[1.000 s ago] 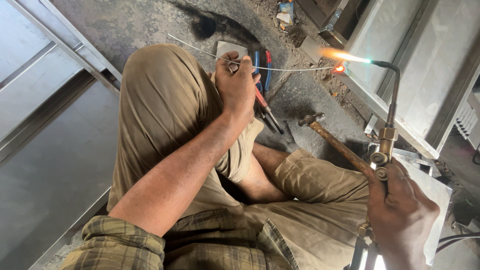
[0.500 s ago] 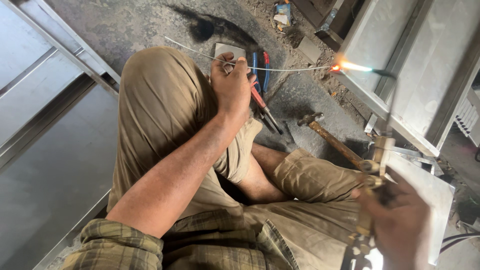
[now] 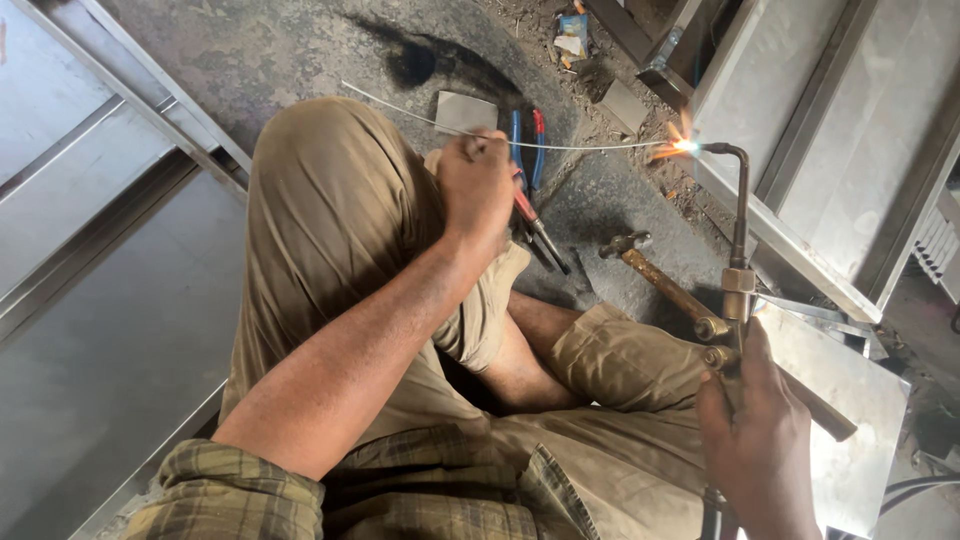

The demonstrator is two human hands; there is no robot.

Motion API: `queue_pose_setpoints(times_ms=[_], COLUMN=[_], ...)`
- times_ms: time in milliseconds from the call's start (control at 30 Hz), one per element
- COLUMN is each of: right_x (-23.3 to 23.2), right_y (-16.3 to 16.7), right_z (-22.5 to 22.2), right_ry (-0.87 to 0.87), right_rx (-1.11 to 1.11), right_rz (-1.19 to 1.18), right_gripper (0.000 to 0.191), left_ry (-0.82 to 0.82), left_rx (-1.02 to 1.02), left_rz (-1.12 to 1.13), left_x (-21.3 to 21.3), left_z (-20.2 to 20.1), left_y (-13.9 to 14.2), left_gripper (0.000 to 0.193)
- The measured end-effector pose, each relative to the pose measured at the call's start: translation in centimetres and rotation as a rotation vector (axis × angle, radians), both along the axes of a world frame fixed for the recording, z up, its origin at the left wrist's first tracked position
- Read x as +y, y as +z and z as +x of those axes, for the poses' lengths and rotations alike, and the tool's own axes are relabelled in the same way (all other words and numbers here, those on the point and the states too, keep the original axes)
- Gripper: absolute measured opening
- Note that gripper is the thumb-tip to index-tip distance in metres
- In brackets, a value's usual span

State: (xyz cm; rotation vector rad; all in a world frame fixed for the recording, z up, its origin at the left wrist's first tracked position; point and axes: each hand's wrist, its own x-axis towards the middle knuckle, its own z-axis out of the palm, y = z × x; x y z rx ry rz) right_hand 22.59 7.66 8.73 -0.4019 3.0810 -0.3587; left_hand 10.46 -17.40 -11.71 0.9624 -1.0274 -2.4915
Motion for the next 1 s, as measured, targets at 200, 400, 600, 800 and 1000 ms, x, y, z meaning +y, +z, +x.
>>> queue_pose_setpoints(times_ms=[200,400,600,800,1000], right_x=[0.0,0.0,-0.4,-0.7,-0.5], right_y=[0.5,1.1,1.5,1.4,1.3], right_z=[-0.3,-0.8,-0.9,-0.9,-0.7], right_ry=[-0.194,-0.063,0.009,-0.085,-0.019], right_rx=[-0.198,-0.133,-0.104,-0.147,-0.097], right_rz=[0.092,0.106,0.099,0.113,0.142], right_gripper=[0.063,0.057,0.058,0.059,0.058], left_ry=[-0.622,-0.155,-0.581,-0.413,-0.33], left_rx=[-0.181,0.137,-0.021,0.093,0.139], left_rz=[-1.134,-1.929,-1.62,-1.514,-1.467], left_x=[-0.8,-2.6,-2.8,-3.0,-2.8], left_z=[2.7,1.7,1.8,1.1,0.5], left_y=[5.4,7.2,5.4,4.3,3.3], left_gripper=[0.029,0.038,0.011,0.014,0.014])
